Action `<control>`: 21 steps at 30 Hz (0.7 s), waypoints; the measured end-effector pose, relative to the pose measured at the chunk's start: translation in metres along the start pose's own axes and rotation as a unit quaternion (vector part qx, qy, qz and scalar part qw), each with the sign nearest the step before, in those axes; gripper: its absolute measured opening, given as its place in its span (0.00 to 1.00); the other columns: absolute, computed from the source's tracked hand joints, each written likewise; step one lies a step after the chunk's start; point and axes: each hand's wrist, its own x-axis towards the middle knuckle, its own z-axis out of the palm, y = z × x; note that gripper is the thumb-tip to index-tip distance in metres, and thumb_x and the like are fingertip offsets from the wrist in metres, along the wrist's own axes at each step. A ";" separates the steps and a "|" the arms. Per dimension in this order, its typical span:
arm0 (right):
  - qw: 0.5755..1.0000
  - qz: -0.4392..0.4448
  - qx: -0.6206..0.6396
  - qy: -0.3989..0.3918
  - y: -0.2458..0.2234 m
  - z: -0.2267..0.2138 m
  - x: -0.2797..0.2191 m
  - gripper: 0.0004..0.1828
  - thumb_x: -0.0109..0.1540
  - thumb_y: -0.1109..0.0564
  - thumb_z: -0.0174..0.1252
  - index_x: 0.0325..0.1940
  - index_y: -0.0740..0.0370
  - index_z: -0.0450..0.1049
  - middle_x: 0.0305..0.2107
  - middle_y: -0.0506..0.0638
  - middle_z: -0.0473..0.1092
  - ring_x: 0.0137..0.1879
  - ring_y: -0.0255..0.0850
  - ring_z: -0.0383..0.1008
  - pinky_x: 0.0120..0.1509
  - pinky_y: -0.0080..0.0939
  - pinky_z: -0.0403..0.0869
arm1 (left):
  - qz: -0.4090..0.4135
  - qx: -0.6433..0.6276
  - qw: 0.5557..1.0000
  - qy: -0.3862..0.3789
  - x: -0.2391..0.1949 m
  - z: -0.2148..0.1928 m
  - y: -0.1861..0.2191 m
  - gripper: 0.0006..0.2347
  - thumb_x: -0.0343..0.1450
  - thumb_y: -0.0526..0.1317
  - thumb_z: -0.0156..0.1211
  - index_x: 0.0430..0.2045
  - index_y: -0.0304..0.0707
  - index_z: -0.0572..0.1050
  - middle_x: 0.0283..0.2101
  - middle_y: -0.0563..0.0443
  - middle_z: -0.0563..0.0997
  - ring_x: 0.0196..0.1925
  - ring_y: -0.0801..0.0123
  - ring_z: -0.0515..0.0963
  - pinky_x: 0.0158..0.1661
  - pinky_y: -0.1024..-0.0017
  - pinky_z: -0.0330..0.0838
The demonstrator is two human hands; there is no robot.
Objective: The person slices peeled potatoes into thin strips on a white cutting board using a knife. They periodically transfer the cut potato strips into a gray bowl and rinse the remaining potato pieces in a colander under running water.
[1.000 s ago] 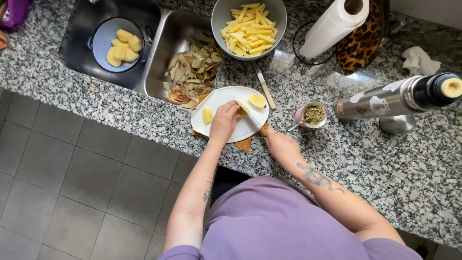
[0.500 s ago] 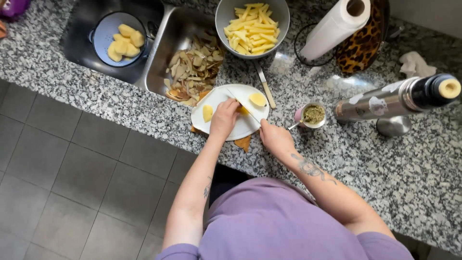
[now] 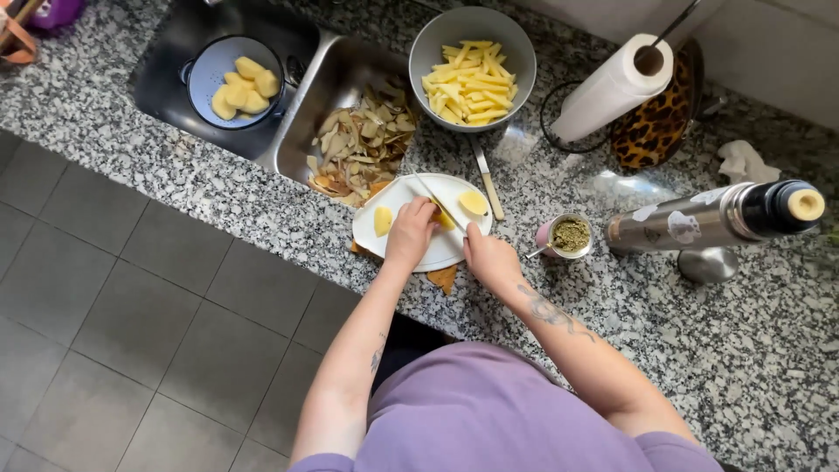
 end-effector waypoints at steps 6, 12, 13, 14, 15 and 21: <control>1.000 -0.013 -0.016 -0.008 0.002 0.003 -0.008 0.08 0.64 0.58 0.41 0.33 0.62 0.63 0.07 0.49 0.62 0.12 0.40 0.65 0.14 0.33 0.63 | -0.001 0.004 1.000 0.002 0.003 -0.007 0.003 0.12 0.63 0.35 0.61 0.38 0.39 0.69 0.45 0.51 0.69 0.47 0.58 0.73 0.48 0.67 0.72; 0.999 -0.005 -0.033 0.031 -0.015 0.009 0.028 0.07 0.63 0.57 0.43 0.33 0.62 0.61 0.11 0.56 0.65 0.18 0.50 0.71 0.19 0.45 0.70 | 0.000 -0.003 1.000 0.007 0.003 -0.005 0.000 0.12 0.63 0.36 0.61 0.38 0.41 0.70 0.44 0.53 0.69 0.45 0.59 0.73 0.47 0.67 0.71; 0.999 -0.006 -0.032 0.030 -0.019 0.002 0.021 0.07 0.63 0.57 0.43 0.33 0.62 0.61 0.11 0.56 0.65 0.18 0.50 0.71 0.19 0.45 0.70 | -0.001 -0.002 1.000 0.007 -0.001 -0.006 0.001 0.12 0.63 0.36 0.61 0.38 0.41 0.70 0.44 0.53 0.69 0.45 0.59 0.73 0.47 0.67 0.71; 1.000 -0.001 -0.016 0.023 -0.020 -0.008 0.018 0.08 0.64 0.56 0.42 0.34 0.62 0.61 0.12 0.58 0.66 0.20 0.53 0.72 0.21 0.49 0.70 | -0.003 -0.007 1.000 0.013 0.001 -0.007 0.002 0.12 0.63 0.35 0.61 0.38 0.40 0.70 0.44 0.52 0.69 0.46 0.57 0.73 0.48 0.66 0.71; 1.000 0.003 0.000 0.015 -0.021 -0.017 0.016 0.09 0.64 0.55 0.40 0.35 0.62 0.60 0.14 0.60 0.67 0.22 0.56 0.73 0.22 0.52 0.71 | -0.004 -0.012 1.000 0.018 0.004 -0.008 0.003 0.13 0.62 0.34 0.62 0.38 0.40 0.70 0.45 0.51 0.69 0.46 0.55 0.73 0.49 0.64 0.71; 0.999 0.014 -0.016 -0.028 -0.014 -0.006 -0.005 0.08 0.64 0.55 0.40 0.35 0.61 0.61 0.14 0.60 0.68 0.22 0.55 0.74 0.23 0.50 0.72 | -0.016 -0.011 0.999 0.030 0.001 -0.006 0.001 0.12 0.61 0.33 0.63 0.35 0.39 0.70 0.43 0.52 0.70 0.44 0.57 0.74 0.47 0.65 0.72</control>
